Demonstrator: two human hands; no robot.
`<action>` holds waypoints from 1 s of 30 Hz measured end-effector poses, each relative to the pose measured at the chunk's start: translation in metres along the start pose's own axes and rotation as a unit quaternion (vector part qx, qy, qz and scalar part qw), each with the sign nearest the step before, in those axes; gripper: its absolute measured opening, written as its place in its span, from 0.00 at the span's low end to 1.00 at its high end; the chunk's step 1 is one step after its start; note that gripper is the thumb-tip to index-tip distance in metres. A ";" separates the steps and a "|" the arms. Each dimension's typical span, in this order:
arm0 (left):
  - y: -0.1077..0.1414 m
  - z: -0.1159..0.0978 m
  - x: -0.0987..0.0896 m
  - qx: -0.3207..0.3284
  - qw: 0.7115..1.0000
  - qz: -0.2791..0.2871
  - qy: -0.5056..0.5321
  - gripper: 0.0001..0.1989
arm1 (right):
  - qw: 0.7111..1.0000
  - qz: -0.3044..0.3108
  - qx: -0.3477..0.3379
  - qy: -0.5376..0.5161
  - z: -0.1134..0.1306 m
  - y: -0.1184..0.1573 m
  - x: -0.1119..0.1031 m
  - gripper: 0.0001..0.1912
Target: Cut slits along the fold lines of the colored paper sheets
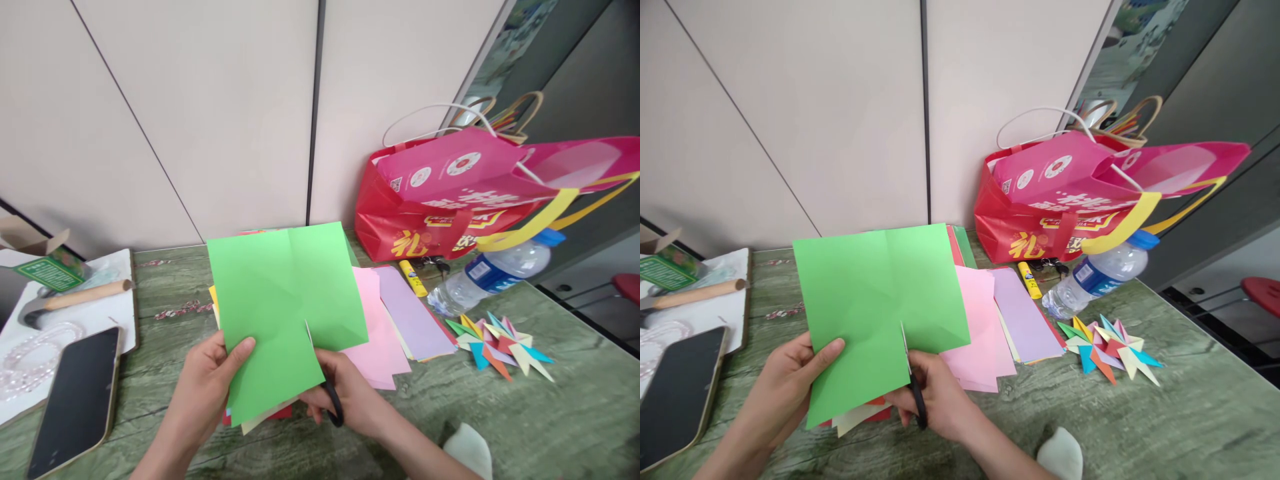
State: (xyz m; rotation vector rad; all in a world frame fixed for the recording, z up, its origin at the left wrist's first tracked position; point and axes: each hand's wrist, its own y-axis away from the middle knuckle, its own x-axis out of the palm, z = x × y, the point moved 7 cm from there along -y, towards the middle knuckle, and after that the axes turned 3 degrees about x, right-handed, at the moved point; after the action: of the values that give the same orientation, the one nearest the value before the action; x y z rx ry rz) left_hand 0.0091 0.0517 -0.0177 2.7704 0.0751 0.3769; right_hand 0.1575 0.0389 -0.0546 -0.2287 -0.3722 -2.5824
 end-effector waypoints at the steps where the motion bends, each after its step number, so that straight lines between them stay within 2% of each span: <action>1: 0.000 0.000 0.000 -0.001 1.000 0.001 0.000 0.16 | 1.000 0.000 0.001 0.001 0.000 0.000 0.000 0.18; 8: 0.000 0.001 -0.001 0.001 1.000 0.000 -0.004 0.17 | 1.000 0.008 0.002 -0.022 -0.008 -0.001 -0.001 0.15; 15: 0.000 0.000 0.001 0.009 1.000 0.005 -0.010 0.16 | 0.999 -0.006 0.023 -0.031 -0.002 0.001 -0.001 0.18; 22: 0.000 0.005 0.005 -0.012 0.999 0.035 -0.021 0.15 | 0.997 -0.009 -0.069 -0.044 0.019 0.001 -0.002 0.23; 30: 0.004 0.001 0.008 -0.011 0.999 0.021 -0.034 0.16 | 0.997 -0.010 -0.065 -0.047 0.014 0.000 -0.002 0.22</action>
State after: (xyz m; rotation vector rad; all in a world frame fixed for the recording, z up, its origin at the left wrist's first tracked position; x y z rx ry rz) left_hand 0.0175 0.0486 -0.0150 2.7636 -0.0050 0.2928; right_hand 0.1606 0.0442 -0.0421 -0.3965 -0.2425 -2.6250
